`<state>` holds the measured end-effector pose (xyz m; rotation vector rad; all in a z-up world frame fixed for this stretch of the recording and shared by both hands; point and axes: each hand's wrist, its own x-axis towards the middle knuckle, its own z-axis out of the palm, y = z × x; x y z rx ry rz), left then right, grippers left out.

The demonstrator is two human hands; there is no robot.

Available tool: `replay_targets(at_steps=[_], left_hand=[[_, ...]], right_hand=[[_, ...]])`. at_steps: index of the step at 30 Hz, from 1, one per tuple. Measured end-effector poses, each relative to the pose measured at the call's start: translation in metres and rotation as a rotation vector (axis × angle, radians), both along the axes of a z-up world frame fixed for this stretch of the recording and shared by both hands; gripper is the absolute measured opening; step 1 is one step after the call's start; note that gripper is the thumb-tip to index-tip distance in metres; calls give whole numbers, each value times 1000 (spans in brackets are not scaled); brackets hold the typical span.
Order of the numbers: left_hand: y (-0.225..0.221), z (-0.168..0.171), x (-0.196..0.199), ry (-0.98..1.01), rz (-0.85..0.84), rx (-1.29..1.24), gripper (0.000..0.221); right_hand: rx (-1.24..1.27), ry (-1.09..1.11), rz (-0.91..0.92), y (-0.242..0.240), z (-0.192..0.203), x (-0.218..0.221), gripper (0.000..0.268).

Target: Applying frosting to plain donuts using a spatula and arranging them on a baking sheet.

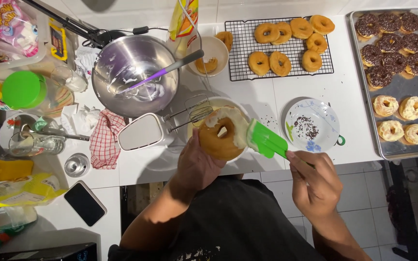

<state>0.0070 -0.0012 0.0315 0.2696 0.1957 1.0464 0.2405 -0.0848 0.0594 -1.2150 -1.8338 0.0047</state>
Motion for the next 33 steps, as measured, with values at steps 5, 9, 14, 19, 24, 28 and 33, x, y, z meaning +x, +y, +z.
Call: replay_targets(at_steps=[5, 9, 14, 19, 24, 28, 33], left_hand=[[2, 4, 1, -29, -56, 3, 70], [5, 3, 2, -77, -77, 3, 72], [3, 5, 5, -90, -37, 26, 69], [5, 12, 4, -45, 120, 241, 65], [5, 22, 11, 45, 225, 403, 67], [7, 15, 11, 100, 306, 472, 70], [4, 23, 13, 255, 383, 564, 72]], right_hand=[[26, 37, -28, -4, -7, -5, 27], [68, 11, -73, -2, -5, 0, 21], [86, -32, -55, -5, 3, -8, 19], [120, 40, -113, -9, -3, -5, 15], [130, -9, -50, 1, 6, -22, 19], [77, 53, -87, -9, -9, -10, 20], [152, 84, -78, 7, -7, -25, 19]])
